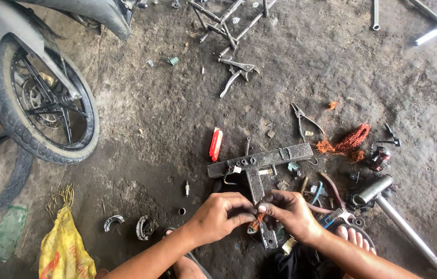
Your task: Repairing a motorcycle electrical or mechanical component on the floor of a service bay.
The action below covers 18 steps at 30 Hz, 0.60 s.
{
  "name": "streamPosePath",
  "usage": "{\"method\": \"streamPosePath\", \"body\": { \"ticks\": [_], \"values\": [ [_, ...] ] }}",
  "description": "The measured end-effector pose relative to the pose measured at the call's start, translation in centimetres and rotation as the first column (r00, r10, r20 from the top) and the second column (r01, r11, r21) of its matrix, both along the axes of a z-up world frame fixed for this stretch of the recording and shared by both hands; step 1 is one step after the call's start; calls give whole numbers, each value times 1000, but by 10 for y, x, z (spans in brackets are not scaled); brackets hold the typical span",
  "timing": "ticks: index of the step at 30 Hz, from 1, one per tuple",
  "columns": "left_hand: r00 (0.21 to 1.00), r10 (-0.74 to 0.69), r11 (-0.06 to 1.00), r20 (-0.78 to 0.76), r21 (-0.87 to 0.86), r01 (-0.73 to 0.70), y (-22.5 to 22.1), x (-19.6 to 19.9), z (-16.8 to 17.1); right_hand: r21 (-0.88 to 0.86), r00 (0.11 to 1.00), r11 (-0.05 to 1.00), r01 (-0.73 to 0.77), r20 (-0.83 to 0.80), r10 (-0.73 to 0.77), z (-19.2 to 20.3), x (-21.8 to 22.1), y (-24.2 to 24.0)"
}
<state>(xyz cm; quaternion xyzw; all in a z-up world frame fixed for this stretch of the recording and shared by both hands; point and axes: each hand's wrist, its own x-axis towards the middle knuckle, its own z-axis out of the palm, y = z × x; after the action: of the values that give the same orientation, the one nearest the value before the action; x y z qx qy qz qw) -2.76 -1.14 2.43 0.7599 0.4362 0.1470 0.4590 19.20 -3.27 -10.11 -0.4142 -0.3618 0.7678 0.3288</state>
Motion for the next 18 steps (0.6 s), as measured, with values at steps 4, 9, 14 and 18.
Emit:
{"method": "streamPosePath", "body": {
  "ticks": [4, 9, 14, 18],
  "values": [
    [996, -87, 953, -22, 290, 90, -3, 4, 4, -12, 1000, 1000, 7, -15, -8, 12, 2, -1],
    [959, -258, 783, -116, 557, 278, -4, 8, 11, -92, 1000, 996, 17, -8, -18, 22, 2, -2],
    [928, -304, 730, -216, 574, 373, 1, 10, 16, -31, 999, 999, -39, 7, 39, 18, 3, -4],
    [949, -290, 782, -122, 541, 309, 1, 10, 12, 28, 999, 999, -44, -18, 44, 13, 6, -3]
  ]
}}
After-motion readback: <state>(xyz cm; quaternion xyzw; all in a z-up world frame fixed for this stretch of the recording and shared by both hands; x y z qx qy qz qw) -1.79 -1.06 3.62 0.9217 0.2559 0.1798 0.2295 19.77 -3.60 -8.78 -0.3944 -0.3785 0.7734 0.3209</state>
